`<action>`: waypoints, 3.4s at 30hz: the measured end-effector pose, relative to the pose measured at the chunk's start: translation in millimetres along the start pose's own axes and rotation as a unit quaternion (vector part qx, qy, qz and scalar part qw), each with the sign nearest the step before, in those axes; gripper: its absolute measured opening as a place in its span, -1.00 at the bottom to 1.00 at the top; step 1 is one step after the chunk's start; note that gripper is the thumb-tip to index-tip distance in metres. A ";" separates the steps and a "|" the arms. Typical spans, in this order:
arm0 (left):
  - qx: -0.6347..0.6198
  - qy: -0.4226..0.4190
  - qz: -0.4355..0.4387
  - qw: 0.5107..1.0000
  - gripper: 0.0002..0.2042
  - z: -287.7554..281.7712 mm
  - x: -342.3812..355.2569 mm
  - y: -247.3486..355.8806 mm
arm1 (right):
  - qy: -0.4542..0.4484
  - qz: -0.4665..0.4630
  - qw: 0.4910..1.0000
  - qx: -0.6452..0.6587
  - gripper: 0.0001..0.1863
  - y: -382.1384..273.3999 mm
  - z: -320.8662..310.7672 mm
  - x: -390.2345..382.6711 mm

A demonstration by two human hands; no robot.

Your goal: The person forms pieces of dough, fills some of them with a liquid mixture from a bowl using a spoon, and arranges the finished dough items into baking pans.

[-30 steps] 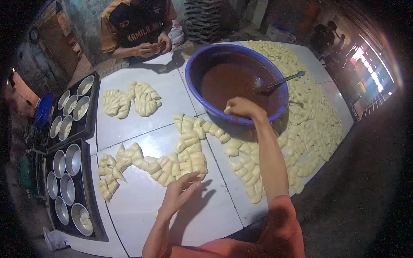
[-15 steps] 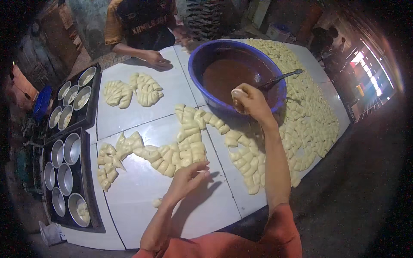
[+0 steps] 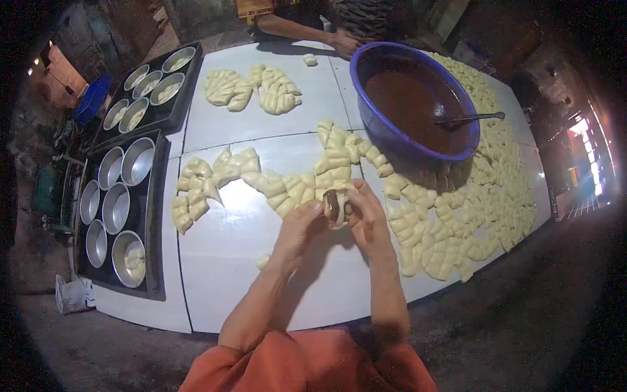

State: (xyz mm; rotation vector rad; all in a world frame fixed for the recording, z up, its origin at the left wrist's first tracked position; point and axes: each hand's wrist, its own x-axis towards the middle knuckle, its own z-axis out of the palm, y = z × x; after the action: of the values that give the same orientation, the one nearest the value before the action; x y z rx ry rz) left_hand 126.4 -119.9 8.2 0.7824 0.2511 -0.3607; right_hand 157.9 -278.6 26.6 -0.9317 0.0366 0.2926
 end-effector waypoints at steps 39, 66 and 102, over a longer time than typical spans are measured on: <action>0.170 0.031 0.050 0.984 -0.82 -77.6 -71.5 60.7 | 0.026 -0.341 0.821 -0.457 -0.83 106.4 72.9 -13.4; 0.732 0.016 0.058 0.679 -0.39 -106.9 -127.2 37.6 | -0.167 0.081 0.851 -0.492 -0.66 119.7 52.3 -67.6; 0.618 -0.125 0.311 0.712 -0.80 8.7 261.8 109.1 | 0.147 -0.305 0.642 -0.688 -0.79 -19.4 -62.9 121.9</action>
State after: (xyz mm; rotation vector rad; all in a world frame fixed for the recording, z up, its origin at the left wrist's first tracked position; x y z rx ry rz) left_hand 409.7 -113.2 -8.0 2.0557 -0.6149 0.0824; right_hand 286.0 -311.1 -15.0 -2.4447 -0.2447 -0.6191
